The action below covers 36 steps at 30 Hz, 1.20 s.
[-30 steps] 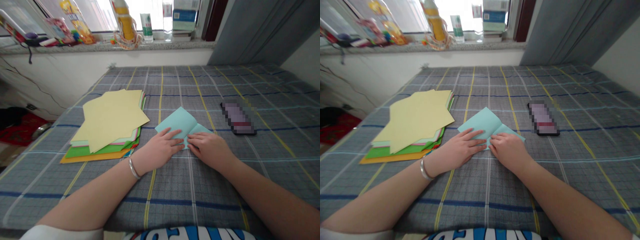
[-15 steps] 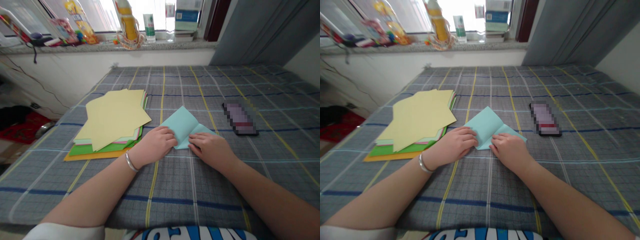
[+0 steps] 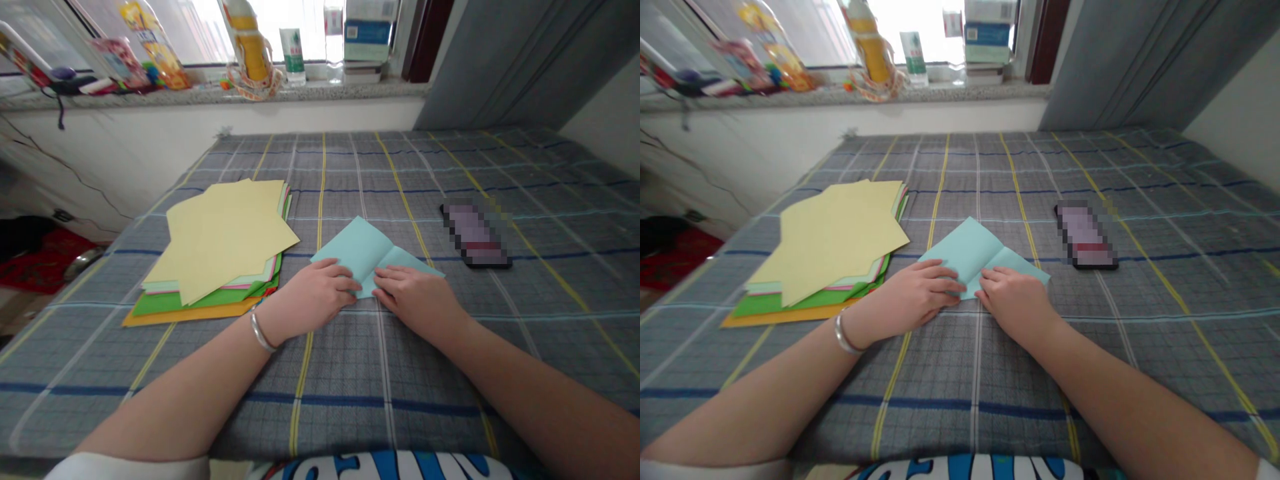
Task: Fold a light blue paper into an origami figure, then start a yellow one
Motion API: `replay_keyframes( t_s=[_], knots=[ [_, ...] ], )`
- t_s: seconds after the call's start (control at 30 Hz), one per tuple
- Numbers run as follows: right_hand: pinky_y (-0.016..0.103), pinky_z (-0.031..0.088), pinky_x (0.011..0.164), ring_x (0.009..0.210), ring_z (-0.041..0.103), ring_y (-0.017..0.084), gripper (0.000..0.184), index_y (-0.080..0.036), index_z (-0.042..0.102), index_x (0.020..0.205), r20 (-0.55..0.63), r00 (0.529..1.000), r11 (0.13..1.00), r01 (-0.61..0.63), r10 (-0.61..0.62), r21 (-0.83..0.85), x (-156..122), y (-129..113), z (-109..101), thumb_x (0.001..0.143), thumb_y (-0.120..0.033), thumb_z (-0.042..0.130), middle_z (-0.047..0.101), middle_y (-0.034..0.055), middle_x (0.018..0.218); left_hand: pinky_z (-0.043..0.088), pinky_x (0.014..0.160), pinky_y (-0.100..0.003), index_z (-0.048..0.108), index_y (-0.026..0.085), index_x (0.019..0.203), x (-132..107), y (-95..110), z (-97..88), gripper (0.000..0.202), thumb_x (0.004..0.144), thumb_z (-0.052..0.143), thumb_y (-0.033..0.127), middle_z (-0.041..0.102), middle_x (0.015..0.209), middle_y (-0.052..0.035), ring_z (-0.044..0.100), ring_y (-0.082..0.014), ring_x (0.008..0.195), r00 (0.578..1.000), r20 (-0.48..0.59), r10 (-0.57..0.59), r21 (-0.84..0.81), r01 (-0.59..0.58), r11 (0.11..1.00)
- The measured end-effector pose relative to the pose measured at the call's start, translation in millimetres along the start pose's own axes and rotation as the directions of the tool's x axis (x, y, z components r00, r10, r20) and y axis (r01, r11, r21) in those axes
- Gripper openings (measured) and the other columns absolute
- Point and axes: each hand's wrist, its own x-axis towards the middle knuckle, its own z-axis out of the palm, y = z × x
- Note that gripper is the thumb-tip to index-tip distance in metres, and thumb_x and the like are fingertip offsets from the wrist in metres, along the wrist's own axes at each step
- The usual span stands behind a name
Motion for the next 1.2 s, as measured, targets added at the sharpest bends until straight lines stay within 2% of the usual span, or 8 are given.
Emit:
replay_keyframes(
  t_s=[0.2,0.4,0.57,0.67,0.77,0.87,1.13,1.2],
  knots=[
    [0.030,0.051,0.083,0.110,0.061,0.019,0.024,-0.021,0.070,0.099,-0.009,1.000,1.000,0.010,-0.010,-0.020,-1,1,2,0.093,-0.031,0.049,0.068,0.0028,0.118,0.035,0.105,-0.040,0.068,0.022,0.097,0,0,0.2,0.017,0.093,0.051,0.022,0.066,0.118,0.0016,0.054,-0.0191,0.115,1.000,0.012,0.010,0.032,-0.011,0.999],
    [0.029,0.052,0.082,0.109,0.062,0.019,0.024,-0.022,0.071,0.098,-0.031,0.999,0.999,0.012,-0.013,-0.035,-1,1,1,0.092,-0.031,0.049,0.069,0.0023,0.116,0.043,0.099,-0.031,0.066,0.017,0.095,0,1,2.6,0.016,0.089,0.051,0.015,0.067,0.114,-0.0030,0.056,-0.0170,0.111,1.000,-0.017,-0.012,-0.048,0.011,0.999],
    [0.030,0.053,0.084,0.109,0.062,0.019,0.022,-0.022,0.071,0.099,-0.032,0.999,1.000,0.021,-0.021,-0.010,-1,2,3,0.091,-0.029,0.051,0.068,0.0030,0.117,0.047,0.095,-0.035,0.061,0.018,0.112,6,7,5.0,0.024,0.091,0.049,0.020,0.064,0.119,-0.0048,0.056,-0.0201,0.108,0.997,0.007,-0.072,-0.027,0.072,0.997],
    [0.030,0.051,0.090,0.112,0.061,0.019,0.022,-0.021,0.070,0.102,-0.030,0.999,1.000,0.012,-0.011,0.021,-1,2,5,0.090,-0.027,0.052,0.067,0.0037,0.120,0.046,0.096,-0.037,0.063,0.018,0.106,9,9,9.1,0.021,0.093,0.048,0.022,0.061,0.126,-0.0026,0.054,-0.0211,0.111,0.997,0.002,-0.071,-0.027,0.071,0.997],
    [0.030,0.051,0.090,0.112,0.061,0.019,0.023,-0.020,0.070,0.103,-0.030,0.999,0.999,-0.022,0.023,0.035,-1,1,6,0.090,-0.028,0.052,0.066,0.0035,0.121,0.044,0.098,-0.037,0.064,0.018,0.101,12,10,15.0,0.020,0.093,0.047,0.022,0.061,0.125,-0.0023,0.053,-0.0208,0.113,0.993,-0.029,-0.115,-0.062,0.113,0.992],
    [0.030,0.052,0.088,0.109,0.062,0.019,0.023,-0.022,0.071,0.101,-0.027,0.998,0.997,-0.053,0.054,0.049,-1,1,6,0.089,-0.031,0.053,0.066,0.0024,0.121,0.044,0.098,-0.036,0.064,0.018,0.106,15,10,20.3,0.023,0.094,0.045,0.022,0.065,0.117,-0.0031,0.055,-0.0197,0.110,0.983,-0.083,-0.166,-0.110,0.157,0.982],
    [0.029,0.049,0.090,0.106,0.063,0.018,0.022,-0.022,0.071,0.096,-0.053,0.998,0.996,-0.023,0.027,0.087,0,6,9,0.090,-0.031,0.052,0.068,0.0035,0.117,0.047,0.095,-0.034,0.066,0.017,0.098,21,8,28.3,0.024,0.096,0.043,0.023,0.067,0.108,-0.0041,0.057,-0.0177,0.103,0.975,-0.151,-0.166,-0.162,0.141,0.977],
    [0.028,0.049,0.085,0.102,0.064,0.018,0.021,-0.022,0.070,0.092,-0.060,0.998,0.995,-0.026,0.032,0.093,1,6,9,0.091,-0.031,0.052,0.069,0.0030,0.114,0.044,0.099,-0.036,0.067,0.018,0.096,21,8,31.3,0.023,0.095,0.044,0.023,0.066,0.107,-0.0040,0.054,-0.0192,0.110,0.963,-0.178,-0.200,-0.170,0.170,0.971]
  ],
)
